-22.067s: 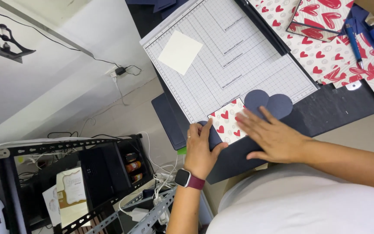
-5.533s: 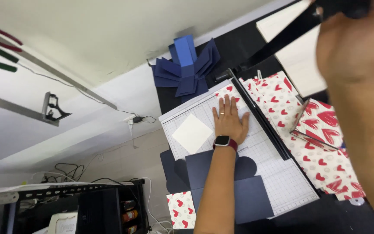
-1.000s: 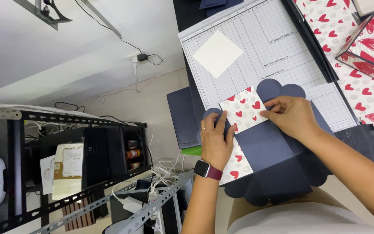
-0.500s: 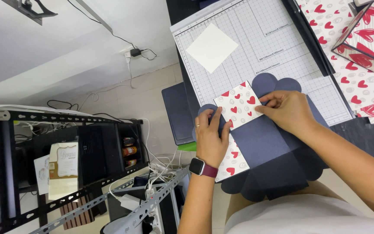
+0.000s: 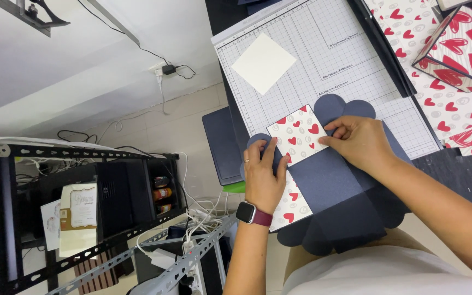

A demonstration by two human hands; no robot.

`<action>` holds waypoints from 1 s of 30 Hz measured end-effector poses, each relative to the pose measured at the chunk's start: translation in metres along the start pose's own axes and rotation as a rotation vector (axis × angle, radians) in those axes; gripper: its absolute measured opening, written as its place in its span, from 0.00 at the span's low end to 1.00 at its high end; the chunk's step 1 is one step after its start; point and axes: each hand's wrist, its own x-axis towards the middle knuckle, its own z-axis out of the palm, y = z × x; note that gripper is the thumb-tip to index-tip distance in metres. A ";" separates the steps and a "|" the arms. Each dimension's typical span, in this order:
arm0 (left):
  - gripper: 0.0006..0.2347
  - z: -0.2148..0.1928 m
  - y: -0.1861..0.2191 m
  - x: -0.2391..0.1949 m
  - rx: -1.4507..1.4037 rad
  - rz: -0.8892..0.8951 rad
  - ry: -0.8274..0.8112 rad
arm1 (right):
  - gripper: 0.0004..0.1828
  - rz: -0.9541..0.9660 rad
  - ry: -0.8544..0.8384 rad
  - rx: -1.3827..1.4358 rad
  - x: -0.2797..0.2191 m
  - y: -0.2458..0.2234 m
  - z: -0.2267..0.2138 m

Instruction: The person cuts heart-patterned paper with a paper cutter, applies glue to the edges of a dark blue pre-cut box base, and adheres the patterned pieces to the flaps. The person repeats this process for multiple flaps, pressing each piece to secure it.

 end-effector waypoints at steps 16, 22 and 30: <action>0.20 0.001 0.001 -0.001 0.017 0.000 0.006 | 0.18 0.038 -0.074 -0.046 0.003 -0.008 -0.003; 0.20 0.003 -0.001 -0.001 0.034 0.001 0.003 | 0.20 0.049 -0.092 -0.040 0.006 -0.002 -0.002; 0.22 -0.002 0.000 0.001 0.049 -0.001 -0.045 | 0.22 0.048 -0.179 -0.052 0.011 -0.014 -0.015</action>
